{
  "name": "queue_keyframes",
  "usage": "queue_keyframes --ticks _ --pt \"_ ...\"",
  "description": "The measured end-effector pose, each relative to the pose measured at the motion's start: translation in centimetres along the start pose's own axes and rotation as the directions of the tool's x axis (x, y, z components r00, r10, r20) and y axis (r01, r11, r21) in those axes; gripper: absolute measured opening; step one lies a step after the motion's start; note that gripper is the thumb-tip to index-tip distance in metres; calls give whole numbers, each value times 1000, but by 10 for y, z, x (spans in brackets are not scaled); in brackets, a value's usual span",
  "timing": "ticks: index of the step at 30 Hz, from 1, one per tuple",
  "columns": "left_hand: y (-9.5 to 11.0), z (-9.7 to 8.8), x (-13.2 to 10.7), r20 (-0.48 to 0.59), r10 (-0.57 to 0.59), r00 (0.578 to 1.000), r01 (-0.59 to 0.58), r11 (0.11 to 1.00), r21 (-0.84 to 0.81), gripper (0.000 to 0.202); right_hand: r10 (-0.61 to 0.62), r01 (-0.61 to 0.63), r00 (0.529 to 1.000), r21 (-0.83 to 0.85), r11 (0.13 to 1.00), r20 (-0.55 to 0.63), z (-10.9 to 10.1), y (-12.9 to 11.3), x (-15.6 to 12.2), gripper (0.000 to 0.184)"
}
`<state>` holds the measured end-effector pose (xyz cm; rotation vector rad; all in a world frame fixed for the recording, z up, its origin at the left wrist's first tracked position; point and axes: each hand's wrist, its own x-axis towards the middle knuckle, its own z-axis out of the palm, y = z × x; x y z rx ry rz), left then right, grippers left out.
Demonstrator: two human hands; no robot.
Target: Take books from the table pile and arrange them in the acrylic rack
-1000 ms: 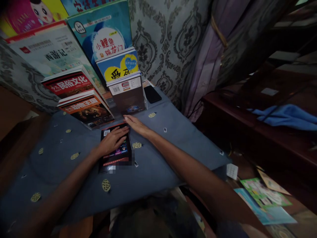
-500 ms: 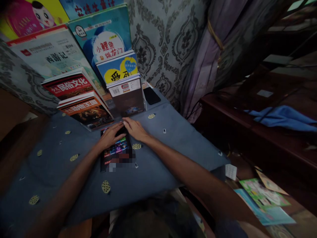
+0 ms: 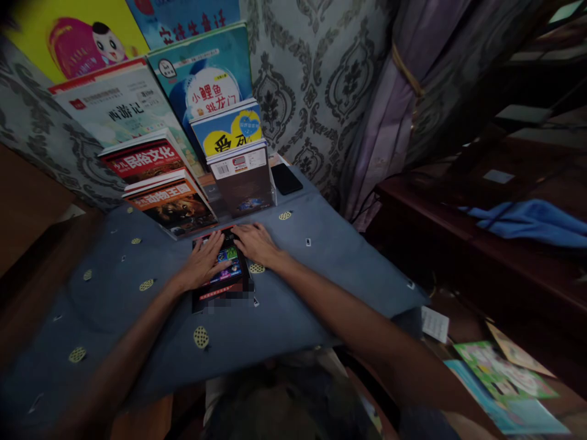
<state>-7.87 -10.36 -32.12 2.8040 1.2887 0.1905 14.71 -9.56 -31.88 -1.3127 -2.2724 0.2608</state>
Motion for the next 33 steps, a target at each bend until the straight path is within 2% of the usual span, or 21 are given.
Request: queue_keyframes --ticks 3,6,9,12,14,18,23,28,33 --pt "-7 4 -19 -35 -120 992 120 993 -11 78 8 -8 1000 -24 1000 11 0 -4 -1 37" --pt "-13 12 -34 -102 -211 972 210 977 -28 86 -42 43 998 -32 999 39 5 -21 -2 39" --pt "-20 18 -41 -126 -181 975 177 983 -41 89 -230 221 961 72 973 154 16 -49 -4 46" --pt "-26 20 -42 -104 -139 985 137 990 -30 87 -298 268 927 153 951 229 24 -66 -6 65" --pt "-27 19 -41 -90 -136 987 135 991 -20 89 -279 251 932 142 958 233 24 -65 -8 71" --pt "-21 15 -39 -70 -178 982 176 984 -30 92 -189 178 959 70 982 214 17 -40 -8 73" --pt "-16 13 -37 -97 -202 975 198 979 -49 93 -134 135 972 6 991 193 12 -19 -6 66" --pt "-7 6 -40 -38 -203 978 202 979 -27 90 -130 136 977 -24 990 170 12 -25 -11 63" --pt "12 0 -53 3 -204 979 203 979 4 90 -149 166 968 -69 984 199 4 -34 -33 63"
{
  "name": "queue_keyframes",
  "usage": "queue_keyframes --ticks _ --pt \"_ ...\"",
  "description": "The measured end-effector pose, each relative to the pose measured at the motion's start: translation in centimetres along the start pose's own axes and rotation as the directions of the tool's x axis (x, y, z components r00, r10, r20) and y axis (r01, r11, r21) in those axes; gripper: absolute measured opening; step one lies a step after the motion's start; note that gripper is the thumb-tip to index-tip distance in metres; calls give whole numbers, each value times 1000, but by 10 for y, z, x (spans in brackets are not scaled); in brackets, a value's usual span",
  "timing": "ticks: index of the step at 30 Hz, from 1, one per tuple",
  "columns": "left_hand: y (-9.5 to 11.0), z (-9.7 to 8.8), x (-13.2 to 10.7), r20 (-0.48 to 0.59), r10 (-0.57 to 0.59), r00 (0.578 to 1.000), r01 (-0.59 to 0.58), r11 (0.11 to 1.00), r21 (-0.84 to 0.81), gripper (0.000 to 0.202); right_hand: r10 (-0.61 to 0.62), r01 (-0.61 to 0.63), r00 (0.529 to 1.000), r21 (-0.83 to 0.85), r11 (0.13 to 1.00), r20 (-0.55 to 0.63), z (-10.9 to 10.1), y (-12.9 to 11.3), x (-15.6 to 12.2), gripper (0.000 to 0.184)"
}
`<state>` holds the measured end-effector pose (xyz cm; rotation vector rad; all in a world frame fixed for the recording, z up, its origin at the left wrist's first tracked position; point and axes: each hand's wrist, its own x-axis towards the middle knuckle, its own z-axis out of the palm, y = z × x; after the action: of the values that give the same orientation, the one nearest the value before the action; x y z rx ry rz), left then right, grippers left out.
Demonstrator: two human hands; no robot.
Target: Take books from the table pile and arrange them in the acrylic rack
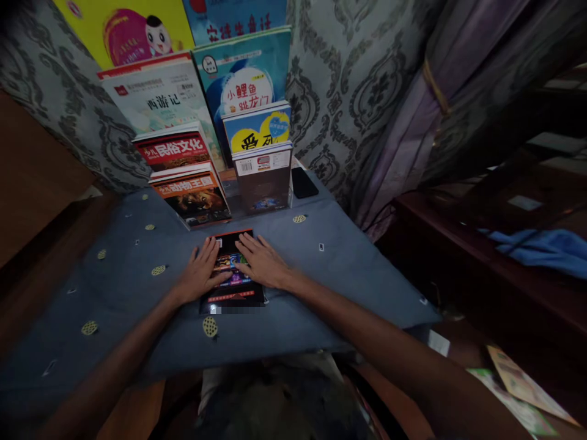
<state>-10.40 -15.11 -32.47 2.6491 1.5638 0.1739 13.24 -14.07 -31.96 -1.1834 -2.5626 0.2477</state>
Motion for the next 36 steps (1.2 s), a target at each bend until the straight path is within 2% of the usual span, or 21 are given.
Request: queue_keyframes --ticks 6,14,16,22,26,29,33,36 --pt "9 -3 -16 27 23 999 -23 999 -26 93 -127 127 991 18 992 33 -4 -9 -42 65" --pt "14 -10 -37 61 194 979 -188 978 -95 92 -282 273 945 73 959 167 -18 -34 -103 105" --pt "15 -12 -41 70 235 970 -226 968 -112 89 -281 274 946 65 960 163 -15 -43 -113 107" --pt "14 -20 -45 75 301 951 -284 942 -180 86 -185 187 980 -19 982 75 -2 -67 -123 91" --pt "11 -24 -46 79 307 948 -277 923 -266 81 -208 208 978 -42 977 5 -4 -76 -120 69" --pt "10 -27 -46 87 298 951 -243 889 -388 71 -255 252 965 -59 966 -55 -8 -81 -118 62" --pt "4 -34 -44 70 286 956 -188 775 -603 60 -343 340 927 -46 939 -152 -21 -85 -108 45" --pt "-1 -38 -40 30 237 971 -123 604 -787 65 -378 391 878 -17 920 -293 -39 -83 -92 31"
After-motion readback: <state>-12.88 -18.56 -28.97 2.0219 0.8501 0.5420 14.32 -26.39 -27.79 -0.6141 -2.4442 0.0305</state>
